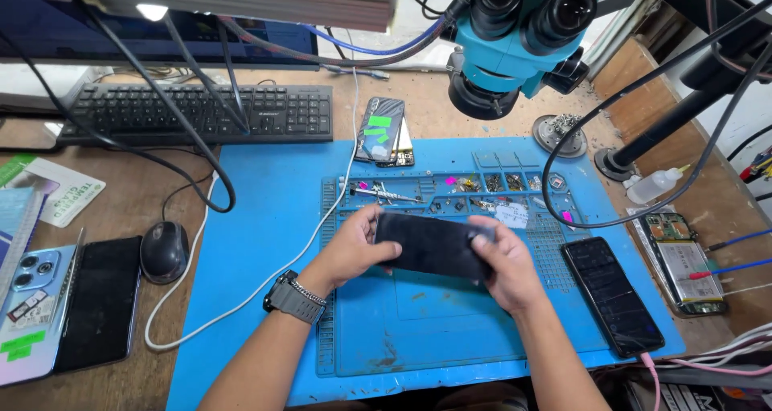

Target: A person disassembles a smartphone by removing the back cover and then prying out the battery using a tool.

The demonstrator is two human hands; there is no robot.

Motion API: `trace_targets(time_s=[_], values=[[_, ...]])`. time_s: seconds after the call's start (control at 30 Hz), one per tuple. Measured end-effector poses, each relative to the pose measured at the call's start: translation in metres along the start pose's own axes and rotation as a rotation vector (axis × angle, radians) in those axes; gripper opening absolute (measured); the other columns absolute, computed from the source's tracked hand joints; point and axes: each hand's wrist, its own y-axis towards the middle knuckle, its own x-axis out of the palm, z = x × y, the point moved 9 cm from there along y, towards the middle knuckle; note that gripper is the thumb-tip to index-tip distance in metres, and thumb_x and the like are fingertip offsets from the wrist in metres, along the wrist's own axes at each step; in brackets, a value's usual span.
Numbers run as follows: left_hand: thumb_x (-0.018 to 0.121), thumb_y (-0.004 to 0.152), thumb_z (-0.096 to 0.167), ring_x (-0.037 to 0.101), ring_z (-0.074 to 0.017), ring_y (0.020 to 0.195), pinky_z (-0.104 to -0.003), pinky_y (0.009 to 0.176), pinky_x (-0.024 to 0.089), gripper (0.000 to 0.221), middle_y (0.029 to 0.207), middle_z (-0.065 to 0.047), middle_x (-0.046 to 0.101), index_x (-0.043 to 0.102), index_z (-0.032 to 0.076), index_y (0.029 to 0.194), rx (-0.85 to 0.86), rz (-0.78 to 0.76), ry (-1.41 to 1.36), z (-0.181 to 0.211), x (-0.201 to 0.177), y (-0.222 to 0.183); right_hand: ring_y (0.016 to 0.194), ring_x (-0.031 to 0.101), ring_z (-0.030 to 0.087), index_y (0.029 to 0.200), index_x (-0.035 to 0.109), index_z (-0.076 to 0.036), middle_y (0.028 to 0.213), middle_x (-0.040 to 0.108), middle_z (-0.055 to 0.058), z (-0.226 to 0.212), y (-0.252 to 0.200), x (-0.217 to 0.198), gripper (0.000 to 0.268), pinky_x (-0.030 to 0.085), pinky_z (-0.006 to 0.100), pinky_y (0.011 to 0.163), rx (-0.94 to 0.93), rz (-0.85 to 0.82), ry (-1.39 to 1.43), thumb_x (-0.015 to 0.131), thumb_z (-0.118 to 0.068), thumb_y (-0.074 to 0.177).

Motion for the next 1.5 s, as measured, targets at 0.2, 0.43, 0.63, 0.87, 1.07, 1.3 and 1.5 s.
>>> trace_targets(time_s=[0.2, 0.43, 0.63, 0.87, 1.07, 1.3, 1.5], values=[[0.082, 0.071, 0.011, 0.069, -0.0444, 0.109, -0.056, 0.075, 0.061, 0.075, 0.115, -0.026, 0.069, 0.059, 0.011, 0.142, -0.102, -0.053, 0.365, 0.032, 0.031, -0.026, 0.087, 0.078, 0.036, 0.136, 0.058, 0.005, 0.107, 0.076, 0.028, -0.033, -0.010, 0.029, 0.055, 0.066, 0.040, 0.070, -0.057, -0.089, 0.250, 0.066, -0.001, 0.082], [0.093, 0.067, 0.025, 0.038, -0.0585, 0.139, -0.071, 0.112, 0.035, 0.104, 0.148, -0.034, 0.047, 0.041, 0.001, 0.154, 0.004, -0.145, 0.520, 0.070, 0.062, -0.042, 0.096, 0.076, 0.039, 0.134, 0.056, 0.009, 0.113, 0.072, 0.029, -0.006, -0.005, 0.002, 0.055, 0.067, 0.045, 0.079, -0.089, -0.099, 0.245, 0.067, 0.008, 0.081], [0.083, 0.071, 0.034, 0.061, -0.0463, 0.122, -0.056, 0.094, 0.059, 0.095, 0.135, -0.026, 0.061, 0.045, -0.002, 0.150, 0.034, -0.196, 0.553, 0.057, 0.069, -0.044, 0.078, 0.077, 0.042, 0.119, 0.060, 0.008, 0.083, 0.068, 0.022, -0.019, -0.017, 0.030, 0.041, 0.070, 0.048, 0.066, -0.111, -0.164, 0.245, 0.071, 0.015, 0.080], [0.073, 0.082, 0.034, 0.074, -0.0329, 0.078, -0.040, 0.058, 0.063, 0.077, 0.108, -0.025, 0.070, 0.051, -0.003, 0.147, 0.029, -0.370, 0.088, 0.002, 0.066, -0.029, 0.095, 0.074, 0.036, 0.142, 0.051, 0.006, 0.127, 0.067, 0.029, -0.042, -0.028, 0.069, 0.061, 0.066, 0.049, 0.077, -0.212, -0.371, 0.109, 0.072, 0.007, 0.085], [0.072, 0.085, 0.037, 0.073, -0.0366, 0.065, -0.038, 0.046, 0.059, 0.074, 0.090, -0.024, 0.070, 0.054, -0.008, 0.142, 0.027, -0.405, 0.025, 0.015, 0.073, -0.035, 0.101, 0.071, 0.034, 0.155, 0.040, 0.003, 0.135, 0.061, 0.028, -0.045, -0.034, 0.078, 0.080, 0.064, 0.049, 0.083, -0.185, -0.487, 0.019, 0.078, 0.001, 0.084], [0.074, 0.088, 0.032, 0.059, -0.0155, 0.054, -0.029, 0.038, 0.048, 0.051, 0.092, -0.007, 0.063, 0.051, 0.010, 0.128, -0.144, -0.079, 0.309, 0.023, 0.070, -0.037, 0.102, 0.056, 0.015, 0.163, 0.028, -0.004, 0.127, 0.055, 0.005, -0.052, -0.043, 0.100, 0.097, 0.048, 0.027, 0.074, -0.012, -0.522, -0.089, 0.083, -0.037, 0.091], [0.056, 0.098, 0.028, 0.066, -0.0175, 0.083, -0.032, 0.057, 0.068, 0.067, 0.116, -0.008, 0.062, 0.034, 0.020, 0.160, 0.022, -0.208, 0.246, 0.035, 0.080, -0.041, 0.114, 0.069, 0.024, 0.165, 0.024, -0.009, 0.128, 0.069, 0.010, -0.035, -0.024, 0.084, 0.080, 0.059, 0.033, 0.083, 0.091, -0.323, 0.012, 0.067, -0.013, 0.098]])
